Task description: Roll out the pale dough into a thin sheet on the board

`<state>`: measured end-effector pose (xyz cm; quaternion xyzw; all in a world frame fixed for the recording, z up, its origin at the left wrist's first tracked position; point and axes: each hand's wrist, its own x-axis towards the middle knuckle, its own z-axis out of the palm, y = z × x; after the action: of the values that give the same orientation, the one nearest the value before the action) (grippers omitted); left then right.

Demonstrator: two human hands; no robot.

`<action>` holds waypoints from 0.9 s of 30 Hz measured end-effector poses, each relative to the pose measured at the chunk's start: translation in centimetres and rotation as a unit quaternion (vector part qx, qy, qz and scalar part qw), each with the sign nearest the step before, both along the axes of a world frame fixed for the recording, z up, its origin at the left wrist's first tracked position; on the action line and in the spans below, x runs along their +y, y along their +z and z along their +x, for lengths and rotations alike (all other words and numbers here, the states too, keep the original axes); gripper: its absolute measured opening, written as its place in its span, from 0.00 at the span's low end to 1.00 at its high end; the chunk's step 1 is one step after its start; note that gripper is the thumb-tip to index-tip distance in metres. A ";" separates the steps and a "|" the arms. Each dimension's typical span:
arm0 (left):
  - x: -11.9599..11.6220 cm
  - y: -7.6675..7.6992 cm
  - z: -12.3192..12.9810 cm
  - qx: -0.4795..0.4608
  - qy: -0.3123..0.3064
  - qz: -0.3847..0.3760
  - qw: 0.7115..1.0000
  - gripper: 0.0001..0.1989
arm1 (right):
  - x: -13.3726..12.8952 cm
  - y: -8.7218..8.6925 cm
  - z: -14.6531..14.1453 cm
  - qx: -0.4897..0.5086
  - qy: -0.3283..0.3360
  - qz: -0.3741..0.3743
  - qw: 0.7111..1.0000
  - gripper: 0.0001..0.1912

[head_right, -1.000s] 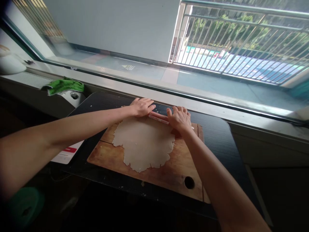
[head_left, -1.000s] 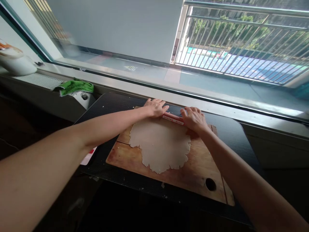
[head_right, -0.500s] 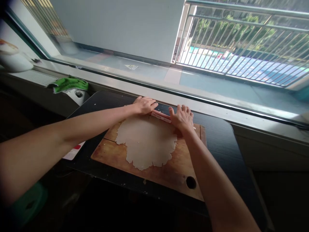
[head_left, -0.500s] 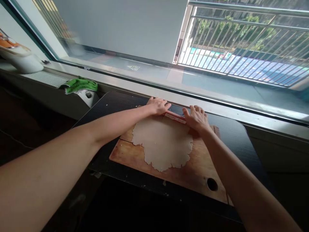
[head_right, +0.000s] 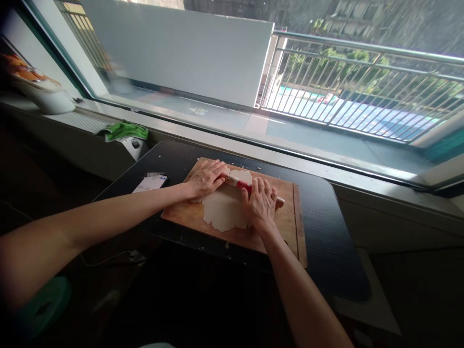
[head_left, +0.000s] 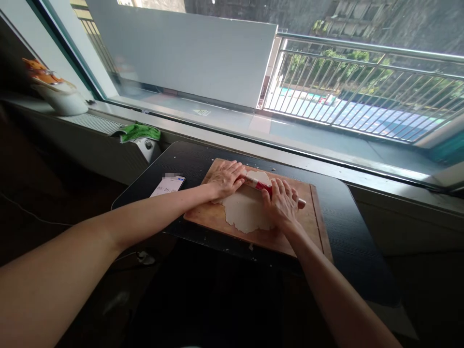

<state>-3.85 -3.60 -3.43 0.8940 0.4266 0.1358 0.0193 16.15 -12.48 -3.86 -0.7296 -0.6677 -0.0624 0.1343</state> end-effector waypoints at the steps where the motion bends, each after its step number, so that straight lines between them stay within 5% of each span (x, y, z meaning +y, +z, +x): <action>1: -1.0 -0.1 -0.6 0.005 -0.001 0.000 1.000 0.26 | -1.0 -0.4 -0.4 -0.004 0.002 0.006 1.000 0.30; 8: -5.7 1.5 -4.4 -0.011 -0.077 0.072 0.994 0.18 | -6.4 0.5 -1.4 -0.020 0.081 -0.004 0.996 0.27; 14: -4.6 3.3 -0.5 -0.007 -0.023 0.067 0.997 0.19 | -2.9 3.0 0.1 -0.006 0.012 0.010 1.000 0.23; 17: -4.9 2.1 0.8 0.020 -0.013 0.024 0.999 0.21 | -2.6 1.9 0.0 -0.027 0.022 -0.017 0.999 0.23; 21: -5.2 0.6 0.2 0.046 -0.077 0.001 0.996 0.23 | -3.8 0.3 0.1 -0.045 0.098 -0.038 0.993 0.23; 23: -3.8 0.8 0.6 0.054 -0.074 -0.021 0.996 0.25 | -2.7 0.6 0.6 -0.043 0.104 -0.018 0.993 0.22; 27: 0.7 2.1 3.6 0.032 0.038 -0.069 0.996 0.29 | 2.5 2.5 1.9 -0.014 0.015 -0.014 1.000 0.24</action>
<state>-0.24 -2.92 -1.36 0.8777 0.4688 0.0781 0.0618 18.07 -9.95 -1.38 -0.7204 -0.6811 -0.0614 0.1153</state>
